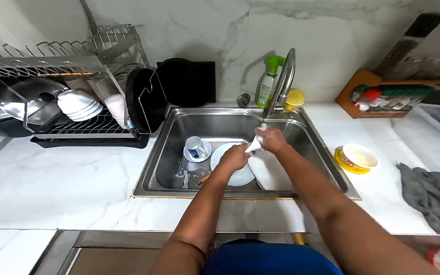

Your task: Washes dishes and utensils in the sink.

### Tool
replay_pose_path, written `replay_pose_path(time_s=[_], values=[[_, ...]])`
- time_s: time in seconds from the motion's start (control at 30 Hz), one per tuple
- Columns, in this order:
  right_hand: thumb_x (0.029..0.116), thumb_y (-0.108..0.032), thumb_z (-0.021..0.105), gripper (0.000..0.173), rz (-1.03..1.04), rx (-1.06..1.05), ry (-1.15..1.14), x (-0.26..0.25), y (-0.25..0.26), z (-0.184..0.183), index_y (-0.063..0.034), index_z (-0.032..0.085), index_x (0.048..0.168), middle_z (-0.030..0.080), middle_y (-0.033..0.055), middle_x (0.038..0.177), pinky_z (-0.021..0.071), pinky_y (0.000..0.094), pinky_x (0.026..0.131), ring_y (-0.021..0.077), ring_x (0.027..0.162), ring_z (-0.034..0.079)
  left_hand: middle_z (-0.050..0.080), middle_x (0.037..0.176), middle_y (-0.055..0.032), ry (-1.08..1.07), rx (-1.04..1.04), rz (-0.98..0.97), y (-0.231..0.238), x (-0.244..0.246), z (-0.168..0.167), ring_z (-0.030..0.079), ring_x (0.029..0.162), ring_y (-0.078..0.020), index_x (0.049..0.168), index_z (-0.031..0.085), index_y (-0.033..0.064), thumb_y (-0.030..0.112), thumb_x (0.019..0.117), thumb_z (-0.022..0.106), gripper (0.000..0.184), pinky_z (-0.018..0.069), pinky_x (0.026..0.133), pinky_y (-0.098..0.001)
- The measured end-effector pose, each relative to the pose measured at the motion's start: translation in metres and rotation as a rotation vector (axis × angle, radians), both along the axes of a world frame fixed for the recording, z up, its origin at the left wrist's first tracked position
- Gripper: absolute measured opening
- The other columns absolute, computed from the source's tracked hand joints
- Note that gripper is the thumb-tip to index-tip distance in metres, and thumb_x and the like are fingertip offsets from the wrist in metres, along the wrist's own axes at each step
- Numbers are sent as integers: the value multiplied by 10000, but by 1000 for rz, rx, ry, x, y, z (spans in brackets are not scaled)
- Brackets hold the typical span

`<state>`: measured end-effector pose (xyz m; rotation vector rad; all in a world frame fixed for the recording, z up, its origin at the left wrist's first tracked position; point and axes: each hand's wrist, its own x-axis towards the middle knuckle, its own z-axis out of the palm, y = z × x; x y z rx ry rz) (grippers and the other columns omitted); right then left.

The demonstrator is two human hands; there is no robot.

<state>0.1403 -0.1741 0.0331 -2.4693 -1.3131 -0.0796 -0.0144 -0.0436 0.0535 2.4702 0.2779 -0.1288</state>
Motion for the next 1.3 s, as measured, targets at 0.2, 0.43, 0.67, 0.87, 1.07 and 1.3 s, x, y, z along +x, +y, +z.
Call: replay_pose_path(time_s=[0.2,0.43,0.67,0.87,1.07,1.3], values=[[1066,-83,476,401,-834,680,590,-52,46,3,107,481,1420,577,320,1371,428,499,1129,403,1323,555,670,1201,-228,3,32,97,-14,-1,0,640,1176,-383,1281,621,27,358,1120,344,460,488,993,-603],[1079,-95,465,408,-549,874,1002,-65,56,-3,73,387,1442,586,255,1157,554,457,812,300,951,627,698,1158,-200,-183,-131,203,14,-2,-14,650,1147,-337,1161,707,14,377,1110,297,550,480,1009,-572],[1039,-2,450,299,-397,816,604,-26,-29,31,6,638,1271,683,190,1150,563,457,880,251,989,670,672,1087,-184,-105,-225,214,31,9,-26,674,927,-285,1224,636,-7,382,1101,451,448,548,878,-495],[966,-123,622,335,-38,370,171,-48,8,8,14,684,1265,538,219,1484,265,595,1218,384,1458,407,649,1315,-211,-176,-271,45,8,13,-21,650,1182,-300,1464,513,1,153,1067,487,426,492,1059,-494],[1075,-133,506,312,-368,553,665,-8,38,24,15,634,1318,661,240,1265,508,519,1005,342,1150,643,656,1303,-219,-149,-95,93,2,6,-11,634,1221,-355,1430,559,39,221,1081,476,403,474,1067,-553],[1032,-244,598,361,-264,169,294,-41,45,46,-9,670,1296,615,289,1321,434,647,1065,461,1275,563,671,1297,-192,-156,-75,154,19,-2,-13,635,1228,-344,1405,602,78,237,1065,510,387,473,1064,-572]])
